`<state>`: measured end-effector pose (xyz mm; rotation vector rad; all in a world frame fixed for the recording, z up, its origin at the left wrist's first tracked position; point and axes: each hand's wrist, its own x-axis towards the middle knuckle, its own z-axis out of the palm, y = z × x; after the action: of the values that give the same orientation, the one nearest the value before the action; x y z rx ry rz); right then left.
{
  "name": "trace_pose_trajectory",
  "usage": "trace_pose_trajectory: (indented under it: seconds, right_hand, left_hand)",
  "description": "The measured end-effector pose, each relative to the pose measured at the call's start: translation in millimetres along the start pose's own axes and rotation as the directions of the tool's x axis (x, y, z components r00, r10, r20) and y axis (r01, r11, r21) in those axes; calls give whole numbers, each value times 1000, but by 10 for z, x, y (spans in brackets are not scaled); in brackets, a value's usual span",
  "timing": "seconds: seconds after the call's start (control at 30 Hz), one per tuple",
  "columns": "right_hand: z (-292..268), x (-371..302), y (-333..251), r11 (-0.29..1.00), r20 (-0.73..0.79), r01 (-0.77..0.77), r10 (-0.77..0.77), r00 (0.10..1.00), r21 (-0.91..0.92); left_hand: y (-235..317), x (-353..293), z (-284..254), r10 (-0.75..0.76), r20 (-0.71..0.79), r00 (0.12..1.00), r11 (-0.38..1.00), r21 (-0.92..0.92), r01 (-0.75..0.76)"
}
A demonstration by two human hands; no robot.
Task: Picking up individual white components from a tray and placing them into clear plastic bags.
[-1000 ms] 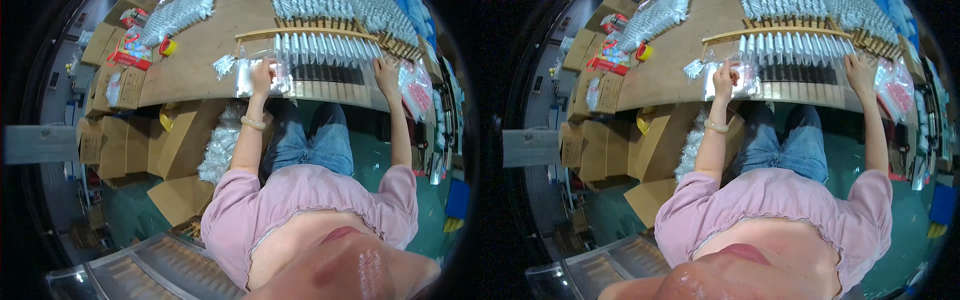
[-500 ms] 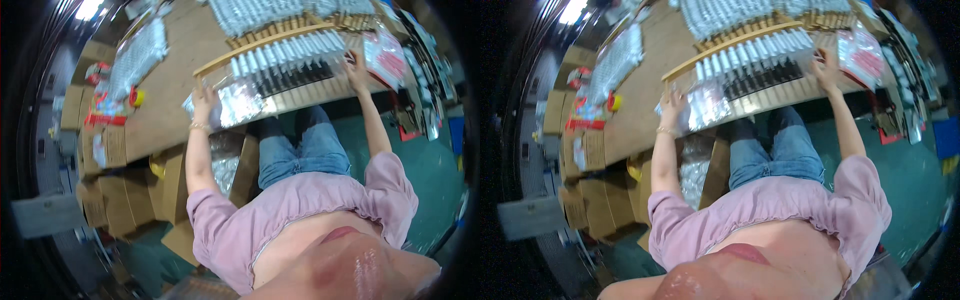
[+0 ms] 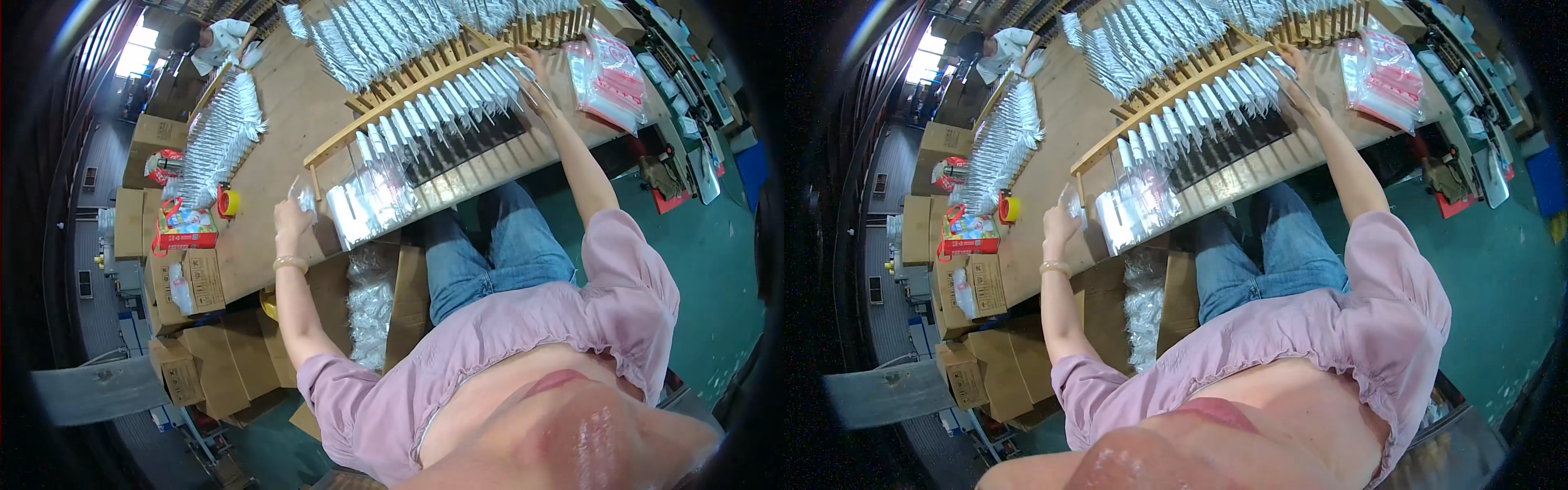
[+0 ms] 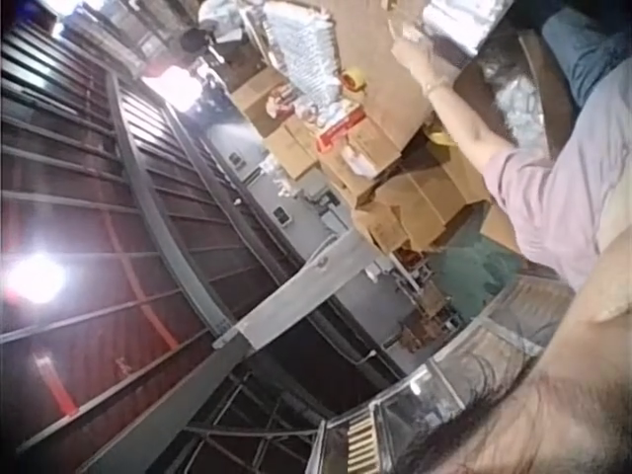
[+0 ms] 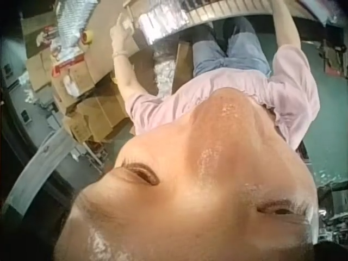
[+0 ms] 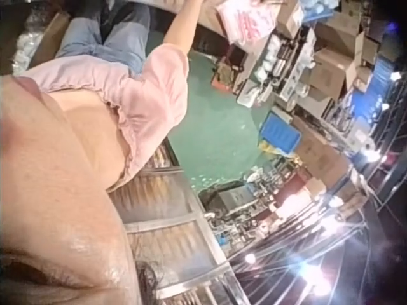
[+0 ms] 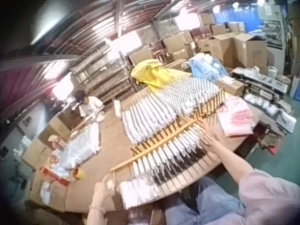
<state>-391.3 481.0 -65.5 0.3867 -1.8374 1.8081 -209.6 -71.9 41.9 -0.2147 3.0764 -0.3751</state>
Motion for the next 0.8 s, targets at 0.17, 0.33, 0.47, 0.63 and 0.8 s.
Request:
trace_pose_trajectory:
  seconds: [0.17,0.33,0.47,0.63,0.8]
  right_hand:
    - [3,16,10,987,41,-123,120,992,101]
    - [-45,49,-42,989,83,-127,134,988,-81]
    - [-256,-18,-158,938,167,-8,69,984,-346]
    - [-444,-290,-666,788,247,141,14,969,-599]
    - [-618,-1008,-1028,830,122,33,42,992,-557]
  left_hand:
    - [-665,-227,-85,-155,-146,977,987,-58,148]
    - [-1117,-660,-307,-318,-348,882,946,-184,268]
    - [-940,-1200,-812,-299,-663,686,917,-398,15]
    - [35,-1862,-1494,-197,-584,787,818,-541,-197]
    - [958,-1925,-1382,206,-288,935,637,-685,-352]
